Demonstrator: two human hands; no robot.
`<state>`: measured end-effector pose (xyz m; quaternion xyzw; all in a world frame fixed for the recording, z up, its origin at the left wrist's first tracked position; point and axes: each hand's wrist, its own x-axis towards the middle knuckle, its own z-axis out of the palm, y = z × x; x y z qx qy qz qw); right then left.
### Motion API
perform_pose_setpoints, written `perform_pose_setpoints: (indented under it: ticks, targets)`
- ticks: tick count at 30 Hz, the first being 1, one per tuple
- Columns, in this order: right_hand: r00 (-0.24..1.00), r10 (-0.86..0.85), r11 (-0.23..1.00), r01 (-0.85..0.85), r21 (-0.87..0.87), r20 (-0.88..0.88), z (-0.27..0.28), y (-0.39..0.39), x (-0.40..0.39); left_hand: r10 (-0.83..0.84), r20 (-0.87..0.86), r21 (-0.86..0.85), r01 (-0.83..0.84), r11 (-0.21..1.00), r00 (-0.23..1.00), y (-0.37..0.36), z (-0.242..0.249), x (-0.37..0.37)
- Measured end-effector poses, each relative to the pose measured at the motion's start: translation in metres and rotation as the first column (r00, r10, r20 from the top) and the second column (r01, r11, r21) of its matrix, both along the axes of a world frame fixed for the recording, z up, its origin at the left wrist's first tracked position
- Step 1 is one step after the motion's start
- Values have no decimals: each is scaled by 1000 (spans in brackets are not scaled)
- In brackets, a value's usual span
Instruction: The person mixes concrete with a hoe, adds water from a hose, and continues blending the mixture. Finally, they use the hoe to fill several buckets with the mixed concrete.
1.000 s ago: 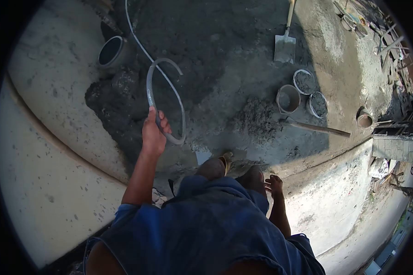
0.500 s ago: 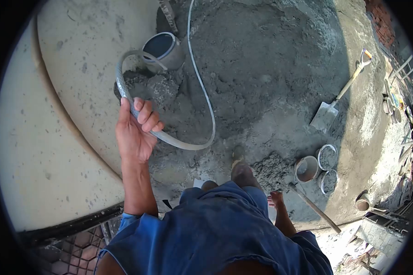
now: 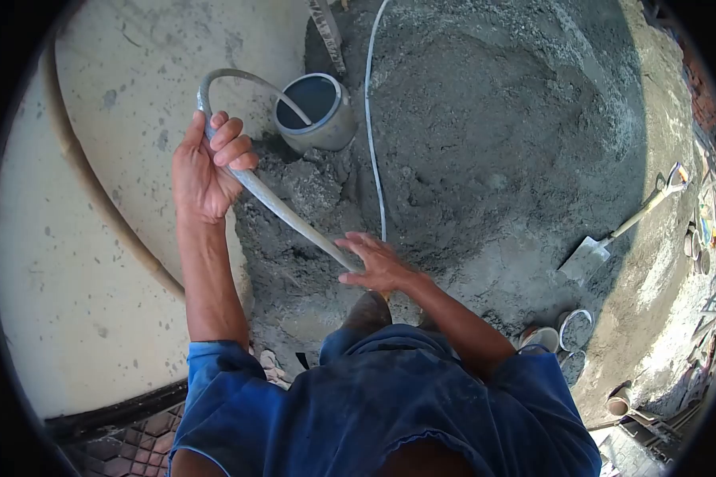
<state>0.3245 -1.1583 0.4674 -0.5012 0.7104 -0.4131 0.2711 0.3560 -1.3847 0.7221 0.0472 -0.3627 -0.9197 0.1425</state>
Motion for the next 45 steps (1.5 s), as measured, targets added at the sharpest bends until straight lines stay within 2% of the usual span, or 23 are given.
perform_pose_setpoints:
  ticks: [1, 2, 4, 6, 9, 11, 14, 15, 17, 18, 19, 21, 23, 25, 26, 30, 33, 36, 37, 39, 42, 44, 45]
  targets:
    - [998, -1, 992, -6, -129, -57, -4, -28, -2, -33, -6, -1, 33, 999, 999, -19, 2, -14]
    - [998, -8, 992, 0, -125, -69, 5, -52, -6, -69, -8, 4, 69, 998, 998, -40, 1, -27]
    - [932, -10, 1000, 4, 20, 362, 26, -91, -12, -103, 9, 21, 103, 994, 995, -81, 4, -55]
    - [931, -65, 997, 79, -27, 358, 31, -127, -23, -133, 31, 38, 132, 991, 991, -125, 5, -88]
    - [926, -122, 985, 158, -73, 357, 26, -186, -46, -136, 125, -101, 149, 984, 983, -180, -1, -125]
    - [922, -132, 983, 170, -75, 365, 30, -225, -67, 103, 249, -476, 29, 879, 963, -196, -17, -141]
    - [868, -158, 986, 167, 24, 471, 59, -279, -105, 434, 348, -673, -101, 733, 831, -201, -89, -111]
    - [868, -170, 983, 180, 23, 466, 67, -293, -117, 494, 374, -651, -157, 743, 785, -205, -134, -90]
    - [683, -268, 959, 259, 118, 679, 77, -314, -140, 487, 538, -609, -82, 789, 688, -192, -214, -41]
    - [678, -284, 954, 269, 131, 677, 77, -321, -149, 437, 613, -572, -12, 820, 658, -179, -247, -20]
    - [597, -320, 941, 292, 173, 736, 77, -328, -156, 413, 584, -552, -31, 833, 699, -161, -266, -6]
    - [511, -353, 927, 307, 217, 784, 73, -342, -167, 391, 551, -529, -54, 847, 737, -145, -292, 10]
    - [378, -404, 899, 334, 285, 833, 61, -351, -175, 471, 426, -774, 42, 632, 772, -140, -303, 18]
    - [374, -356, 925, 271, 267, 856, 45, -354, -180, 506, 438, -768, 17, 640, 743, -151, -297, 21]
    - [450, -336, 936, 258, 240, 827, 40, -351, -182, 536, 449, -765, -2, 644, 715, -159, -291, 20]
    - [635, -396, 918, 273, 288, 663, 18, -297, -180, 682, 256, -944, 25, 329, 685, -231, -268, 15]
    - [559, -519, 851, 261, 456, 647, -43, -218, -168, 706, 178, -982, 73, 176, 685, -305, -251, 7]
    - [463, -772, 616, 379, 690, 435, -114, -102, -141, 744, 194, -980, 161, 117, 639, -374, -239, -3]
    - [419, -854, 482, 415, 772, 308, -149, -56, -127, 757, 297, -955, 178, 238, 581, -389, -236, -8]
    - [335, -917, 352, 419, 837, 218, -206, 64, -93, 760, 324, -944, 136, 302, 564, -422, -248, -15]
    - [258, -963, -6, 280, 960, -82, -195, 187, -43, 804, 394, -909, 59, 412, 445, -449, -275, -22]
    - [14, -998, -57, 135, 989, -60, -181, 240, -22, 807, 422, -896, 52, 442, 413, -458, -306, -17]
    - [3, -998, -67, 134, 989, -68, -173, 245, -16, 814, 446, -884, 42, 466, 373, -454, -314, -17]
